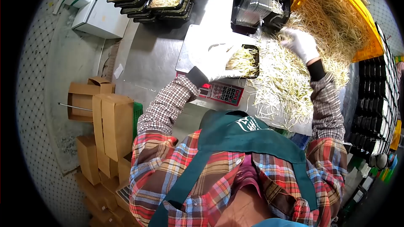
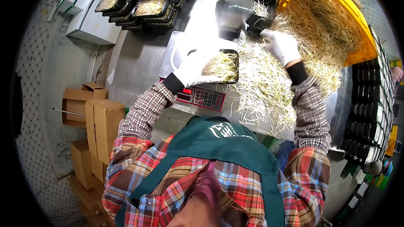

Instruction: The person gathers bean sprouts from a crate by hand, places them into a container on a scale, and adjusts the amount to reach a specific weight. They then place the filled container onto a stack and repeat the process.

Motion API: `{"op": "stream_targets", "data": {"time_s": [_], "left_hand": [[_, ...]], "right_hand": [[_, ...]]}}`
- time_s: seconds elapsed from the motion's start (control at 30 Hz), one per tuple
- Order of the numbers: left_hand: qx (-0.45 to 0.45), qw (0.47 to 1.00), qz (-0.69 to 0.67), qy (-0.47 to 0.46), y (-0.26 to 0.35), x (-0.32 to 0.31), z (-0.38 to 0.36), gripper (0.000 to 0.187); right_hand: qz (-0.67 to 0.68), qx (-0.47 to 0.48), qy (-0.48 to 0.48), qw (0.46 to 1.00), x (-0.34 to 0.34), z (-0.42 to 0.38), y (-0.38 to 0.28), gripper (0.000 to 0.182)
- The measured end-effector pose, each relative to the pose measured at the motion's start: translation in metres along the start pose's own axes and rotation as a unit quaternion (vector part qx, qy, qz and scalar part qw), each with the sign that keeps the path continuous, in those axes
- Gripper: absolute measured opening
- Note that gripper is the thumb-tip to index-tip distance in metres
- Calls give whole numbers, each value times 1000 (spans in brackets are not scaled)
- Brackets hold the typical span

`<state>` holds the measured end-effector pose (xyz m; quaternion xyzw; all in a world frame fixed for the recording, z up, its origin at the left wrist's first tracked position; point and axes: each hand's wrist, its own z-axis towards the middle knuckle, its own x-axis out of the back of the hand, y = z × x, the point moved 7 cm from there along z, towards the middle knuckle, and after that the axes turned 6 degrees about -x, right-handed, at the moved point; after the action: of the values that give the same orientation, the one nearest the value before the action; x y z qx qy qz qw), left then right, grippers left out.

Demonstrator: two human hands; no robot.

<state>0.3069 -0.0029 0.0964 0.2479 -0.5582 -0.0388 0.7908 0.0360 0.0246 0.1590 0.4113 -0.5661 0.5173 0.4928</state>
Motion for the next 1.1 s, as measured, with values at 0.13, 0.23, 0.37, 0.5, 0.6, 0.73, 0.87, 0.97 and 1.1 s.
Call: {"op": "stream_targets", "data": {"time_s": [0.13, 0.23, 0.37, 0.5, 0.6, 0.73, 0.87, 0.97, 1.1], "left_hand": [[53, 999, 6, 9, -3, -6, -4, 89], [61, 998, 7, 9, -12, -17, -4, 88], [-17, 999, 8, 35, 0, 4, -8, 83], [65, 994, -85, -1, -14, 51, -38, 67], [267, 898, -340, 81, -59, 69, -64, 52], [143, 986, -71, 57, -49, 70, -43, 57], [134, 990, -19, -27, -30, 36, -26, 94], [149, 987, -55, -41, -32, 20, -31, 105], [81, 996, 23, 9, -32, -5, -31, 91]], "right_hand": [[85, 165, -3, 983, -50, -59, -86, 35], [53, 157, -27, 986, -71, -64, -91, 18], [108, 90, -65, 988, -38, -57, -28, 19], [-66, -72, -120, 988, -30, -70, 59, 45], [-18, -122, -112, 986, -21, -70, 37, 63], [174, 198, 89, 961, -25, -46, -77, 90], [129, 258, 56, 956, -61, -14, -138, 107], [58, 220, -80, 971, -79, -5, -143, 103], [27, 105, 15, 994, -87, -43, -144, 70]]}}
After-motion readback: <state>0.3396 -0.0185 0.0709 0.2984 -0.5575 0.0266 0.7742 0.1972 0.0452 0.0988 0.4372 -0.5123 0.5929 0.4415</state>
